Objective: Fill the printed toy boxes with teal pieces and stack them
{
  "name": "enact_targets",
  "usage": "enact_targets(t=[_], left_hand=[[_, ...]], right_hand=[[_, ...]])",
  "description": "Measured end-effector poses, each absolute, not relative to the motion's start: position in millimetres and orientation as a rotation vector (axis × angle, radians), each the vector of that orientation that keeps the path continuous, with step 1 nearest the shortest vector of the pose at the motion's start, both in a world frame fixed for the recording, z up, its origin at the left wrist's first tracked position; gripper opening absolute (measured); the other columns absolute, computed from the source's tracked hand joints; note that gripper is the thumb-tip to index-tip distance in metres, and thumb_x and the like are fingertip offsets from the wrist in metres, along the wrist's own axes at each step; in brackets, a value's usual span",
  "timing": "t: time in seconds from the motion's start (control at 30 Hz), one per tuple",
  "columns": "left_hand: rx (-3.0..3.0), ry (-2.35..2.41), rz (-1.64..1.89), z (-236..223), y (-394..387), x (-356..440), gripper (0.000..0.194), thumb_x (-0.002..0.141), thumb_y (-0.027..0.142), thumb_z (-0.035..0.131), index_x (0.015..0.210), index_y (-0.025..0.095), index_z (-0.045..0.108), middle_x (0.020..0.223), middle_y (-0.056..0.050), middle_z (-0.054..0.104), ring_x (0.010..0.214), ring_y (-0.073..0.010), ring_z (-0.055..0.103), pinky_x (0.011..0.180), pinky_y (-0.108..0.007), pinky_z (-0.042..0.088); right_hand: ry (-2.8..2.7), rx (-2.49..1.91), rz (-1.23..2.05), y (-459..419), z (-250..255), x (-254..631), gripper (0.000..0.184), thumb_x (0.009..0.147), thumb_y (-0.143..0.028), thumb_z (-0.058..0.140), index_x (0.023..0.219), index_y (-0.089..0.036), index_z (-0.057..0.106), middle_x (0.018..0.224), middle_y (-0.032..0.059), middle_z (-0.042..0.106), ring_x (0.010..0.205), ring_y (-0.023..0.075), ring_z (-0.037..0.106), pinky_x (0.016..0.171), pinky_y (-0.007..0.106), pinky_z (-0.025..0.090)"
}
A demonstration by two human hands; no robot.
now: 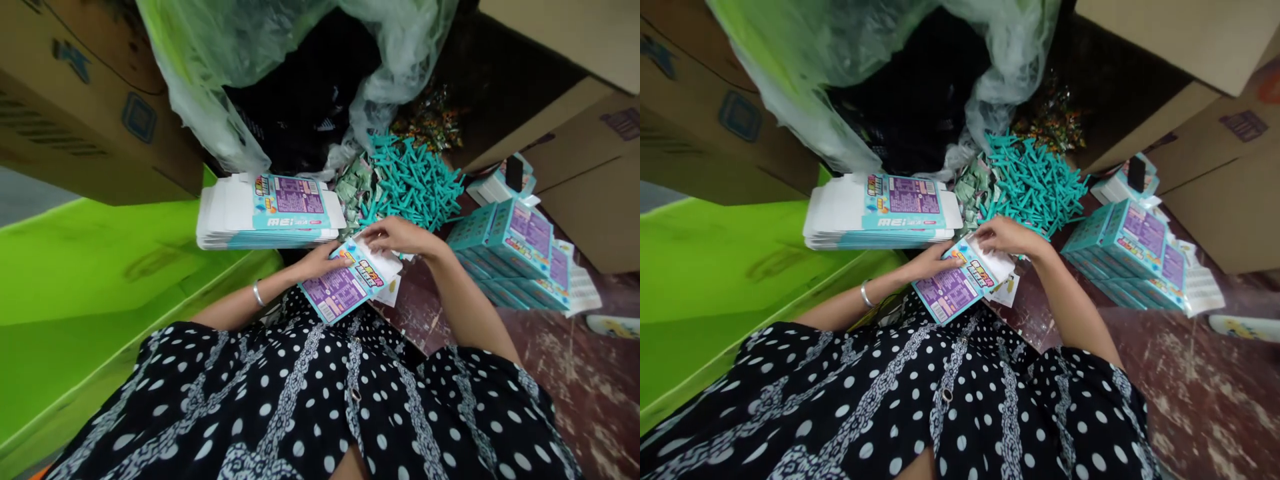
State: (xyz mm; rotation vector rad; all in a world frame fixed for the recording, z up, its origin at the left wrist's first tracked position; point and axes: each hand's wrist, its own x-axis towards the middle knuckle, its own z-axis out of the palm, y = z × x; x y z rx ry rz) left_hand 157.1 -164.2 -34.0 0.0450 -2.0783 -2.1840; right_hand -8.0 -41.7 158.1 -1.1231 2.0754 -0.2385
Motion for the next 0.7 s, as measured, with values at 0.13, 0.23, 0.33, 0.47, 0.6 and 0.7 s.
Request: enact_targets(t=[0.13, 0.23, 0.33, 0.47, 0.6, 0.7], left_hand=[[0.092, -2.144, -2.177, -39, -162, 156, 0.056, 0.084, 0.071, 0.077, 0.104, 0.019, 0.067, 0.104, -0.010, 0.076, 0.091, -0.0278, 0.070, 0.076, -0.037, 0.053], [0.115, -2.197, -2.173, -38, -160, 154, 0.059, 0.084, 0.073, 0.076, 0.104, 0.019, 0.066, 0.105, -0.010, 0.077, 0.094, -0.0296, 0.072, 0.077, -0.037, 0.054], [0.112, -2.236, -2.163, -34, -159, 155, 0.060, 0.084, 0.073, 0.075, 0.108, 0.019, 0.067, 0.108, -0.011, 0.077, 0.099, -0.0316, 0.073, 0.082, -0.038, 0.055], [0.121, -2.295, -2.091, -26, -160, 158, 0.059, 0.086, 0.071, 0.075, 0.114, 0.019, 0.070, 0.113, -0.013, 0.078, 0.102, -0.0335, 0.073, 0.086, -0.041, 0.055], [0.154, -2.295, -2.066, -26, -165, 160, 0.054, 0.086, 0.070, 0.076, 0.107, 0.020, 0.070, 0.111, -0.011, 0.079, 0.101, -0.0323, 0.074, 0.085, -0.040, 0.055], [0.177, -2.207, -2.122, -31, -166, 160, 0.053, 0.084, 0.070, 0.078, 0.100, 0.021, 0.070, 0.101, -0.008, 0.079, 0.093, -0.0306, 0.074, 0.078, -0.038, 0.054]], right_hand=[[2.559, -1.459, -0.242, -111, 166, -40, 0.022, 0.094, -0.019, 0.064, 0.100, -0.015, 0.084, 0.081, 0.0072, 0.081, 0.079, 0.0259, 0.078, 0.086, 0.040, 0.061], [2.665, -1.712, -0.156, -179, 145, -51, 0.025, 0.098, -0.016, 0.060, 0.108, -0.014, 0.084, 0.102, 0.0114, 0.083, 0.102, 0.0293, 0.078, 0.097, 0.039, 0.059], [2.757, -1.798, 0.069, -237, 113, -49, 0.034, 0.100, -0.016, 0.065, 0.132, -0.016, 0.077, 0.132, 0.0157, 0.078, 0.122, 0.0334, 0.072, 0.103, 0.043, 0.059], [2.811, -1.723, 0.409, -274, 85, -46, 0.049, 0.098, -0.009, 0.067, 0.147, -0.010, 0.067, 0.143, 0.0230, 0.072, 0.136, 0.0374, 0.066, 0.106, 0.046, 0.059], [2.903, -1.736, 0.292, -268, 97, -65, 0.035, 0.107, -0.009, 0.050, 0.133, -0.016, 0.072, 0.125, 0.0168, 0.079, 0.131, 0.0347, 0.067, 0.103, 0.044, 0.060], [2.974, -1.790, -0.126, -239, 133, -86, 0.028, 0.111, -0.033, 0.059, 0.133, -0.020, 0.071, 0.119, 0.0138, 0.077, 0.127, 0.0358, 0.068, 0.102, 0.047, 0.060]])
